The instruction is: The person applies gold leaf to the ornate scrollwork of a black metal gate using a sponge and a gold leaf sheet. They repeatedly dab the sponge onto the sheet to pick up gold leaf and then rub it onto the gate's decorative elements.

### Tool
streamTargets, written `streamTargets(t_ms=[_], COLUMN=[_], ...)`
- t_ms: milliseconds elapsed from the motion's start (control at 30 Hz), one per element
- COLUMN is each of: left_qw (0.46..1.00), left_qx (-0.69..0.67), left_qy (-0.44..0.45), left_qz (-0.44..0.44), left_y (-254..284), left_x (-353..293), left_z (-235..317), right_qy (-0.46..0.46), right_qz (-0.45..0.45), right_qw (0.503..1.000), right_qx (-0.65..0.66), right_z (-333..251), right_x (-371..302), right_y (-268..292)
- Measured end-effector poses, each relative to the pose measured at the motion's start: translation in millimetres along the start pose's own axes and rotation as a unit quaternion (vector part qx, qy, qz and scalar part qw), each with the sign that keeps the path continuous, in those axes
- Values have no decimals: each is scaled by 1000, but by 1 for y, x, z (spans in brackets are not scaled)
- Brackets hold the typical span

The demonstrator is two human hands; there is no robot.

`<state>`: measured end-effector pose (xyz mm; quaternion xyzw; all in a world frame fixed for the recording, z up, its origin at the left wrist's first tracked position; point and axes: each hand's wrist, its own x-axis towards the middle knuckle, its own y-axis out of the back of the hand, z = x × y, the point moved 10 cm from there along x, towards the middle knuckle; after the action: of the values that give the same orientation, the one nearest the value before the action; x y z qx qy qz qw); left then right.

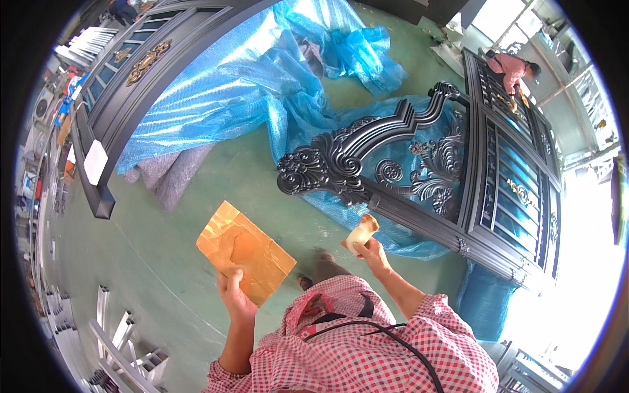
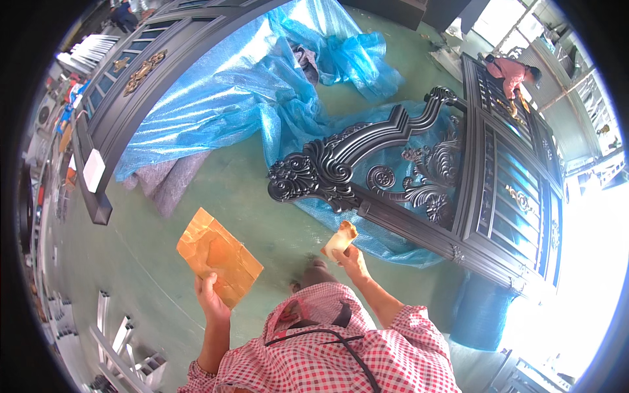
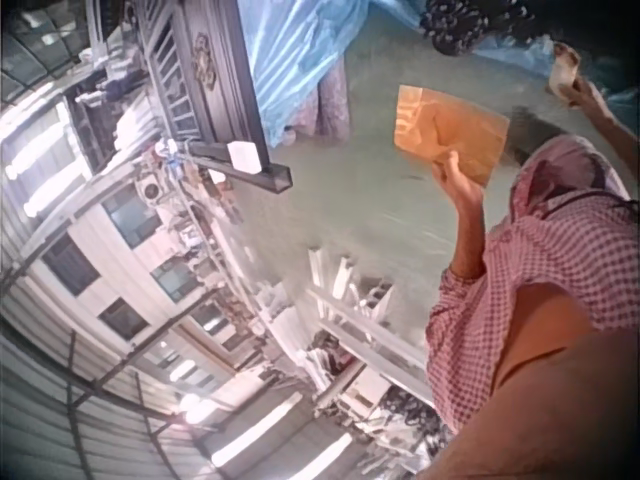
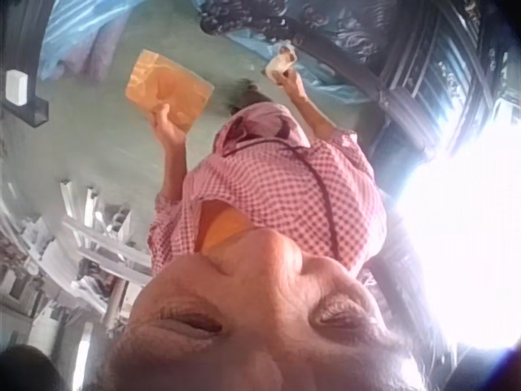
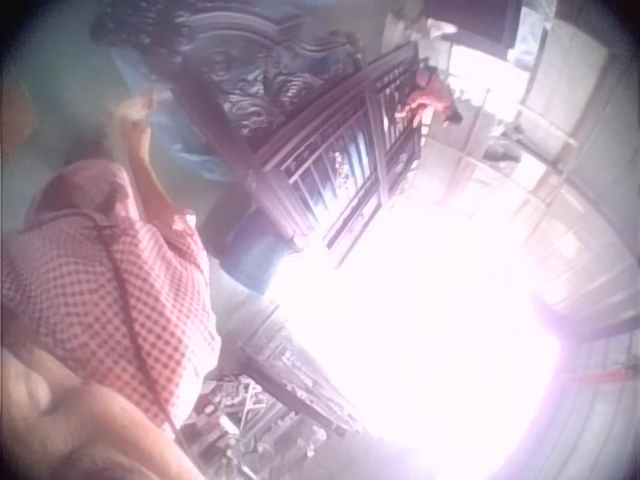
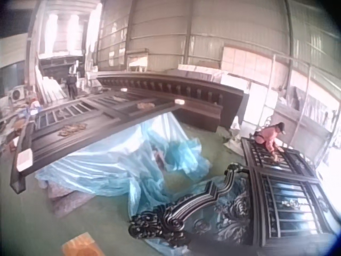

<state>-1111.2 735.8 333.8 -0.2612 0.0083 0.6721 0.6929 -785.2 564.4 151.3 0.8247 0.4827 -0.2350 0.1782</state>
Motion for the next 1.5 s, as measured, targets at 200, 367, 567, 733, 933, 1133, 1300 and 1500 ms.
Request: streamTargets(t_ms=[200, 367, 567, 733, 933, 1133, 1300, 1500], left_qw=[1000, 1000, 997, 989, 962, 942, 923, 908], left_qx=[7, 14, 73, 71, 88, 105, 107, 82], left_qy=[-8, -11, -20, -16, 40, 94, 122, 150], left_qz=[0, -2, -1, -131, -256, -303, -348, -382], left_y=[17, -12, -12, -73, -128, -175, -211, -248], left_x=[110, 194, 308, 391, 466, 494, 499, 498], left_z=[42, 82, 108, 119, 128, 125, 112, 99], right_qy=[-6, -16, 82, 124, 114, 124, 79, 92], right_qz=[33, 45, 85, 186, 295, 375, 387, 400], right_qw=[999, 998, 987, 951, 900, 856, 851, 839], right_qx=[23, 41, 108, 213, 299, 334, 346, 357], right_z=[-27, -66, -151, -183, -177, -173, -154, -173], right_x=[51, 110, 180, 194, 182, 165, 174, 184], right_y=[-55, -96, -144, -143, -176, -197, -202, -180])
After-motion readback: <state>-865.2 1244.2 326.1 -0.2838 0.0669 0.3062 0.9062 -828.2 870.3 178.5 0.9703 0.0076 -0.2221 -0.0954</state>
